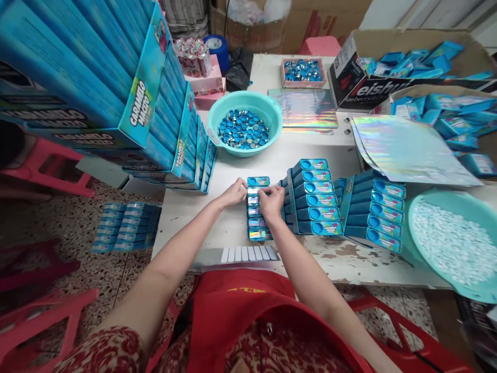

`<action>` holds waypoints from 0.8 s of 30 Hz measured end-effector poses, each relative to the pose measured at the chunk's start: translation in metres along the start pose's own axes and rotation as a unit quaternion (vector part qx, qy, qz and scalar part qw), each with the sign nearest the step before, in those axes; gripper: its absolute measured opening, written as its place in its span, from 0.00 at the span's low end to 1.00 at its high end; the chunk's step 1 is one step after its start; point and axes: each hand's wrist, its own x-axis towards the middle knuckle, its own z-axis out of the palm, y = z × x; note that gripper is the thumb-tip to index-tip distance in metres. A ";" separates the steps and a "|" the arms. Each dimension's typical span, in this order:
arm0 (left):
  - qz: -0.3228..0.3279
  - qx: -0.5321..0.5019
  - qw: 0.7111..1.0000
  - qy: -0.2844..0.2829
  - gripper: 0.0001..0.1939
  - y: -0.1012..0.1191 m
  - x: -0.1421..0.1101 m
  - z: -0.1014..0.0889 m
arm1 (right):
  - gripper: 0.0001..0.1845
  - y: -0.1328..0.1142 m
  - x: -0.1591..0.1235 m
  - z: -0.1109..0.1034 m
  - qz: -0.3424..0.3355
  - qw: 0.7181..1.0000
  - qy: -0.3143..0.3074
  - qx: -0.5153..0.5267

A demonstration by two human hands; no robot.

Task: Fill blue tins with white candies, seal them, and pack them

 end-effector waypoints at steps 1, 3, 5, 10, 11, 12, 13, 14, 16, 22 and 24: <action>-0.025 0.001 1.000 0.010 0.08 -0.003 0.002 0.001 | 0.01 0.002 0.002 0.001 0.007 1.000 0.005 0.000; -0.086 0.028 0.995 0.048 0.10 -0.010 0.003 0.004 | 0.04 0.006 0.006 0.001 0.032 0.999 0.019 0.004; -0.129 0.066 0.985 0.096 0.14 -0.015 -0.001 0.007 | 0.09 0.009 0.008 -0.001 0.051 0.998 0.025 0.015; -0.059 0.059 0.987 0.137 0.23 -0.017 -0.025 0.032 | 0.21 0.014 0.007 -0.003 0.021 1.000 -0.003 0.001; -0.037 0.065 0.991 0.114 0.26 -0.016 -0.030 0.037 | 0.20 0.013 0.008 -0.003 0.023 1.000 -0.005 -0.012; -0.027 0.080 0.993 0.085 0.29 -0.016 -0.034 0.041 | 0.18 0.012 0.008 -0.002 0.024 0.999 -0.008 -0.024; -0.033 0.107 0.992 0.058 0.30 -0.015 -0.038 0.043 | 0.16 0.010 0.009 -0.003 0.024 0.999 -0.014 -0.033; -0.052 0.140 0.988 0.039 0.30 -0.015 -0.042 0.041 | 0.15 0.007 0.008 -0.003 0.020 0.999 -0.021 -0.039; -0.095 0.200 0.975 0.029 0.25 -0.017 -0.052 0.029 | 0.14 0.000 0.003 -0.008 -0.008 0.999 -0.020 -0.049; -0.128 0.100 0.976 -0.142 0.15 -0.042 -0.124 -0.022 | 0.12 -0.015 -0.065 -0.034 -0.200 0.972 -0.116 -0.029; -0.171 0.042 0.963 -0.203 0.14 -0.051 -0.151 -0.025 | 0.11 -0.013 -0.093 -0.036 -0.221 0.935 -0.278 -0.020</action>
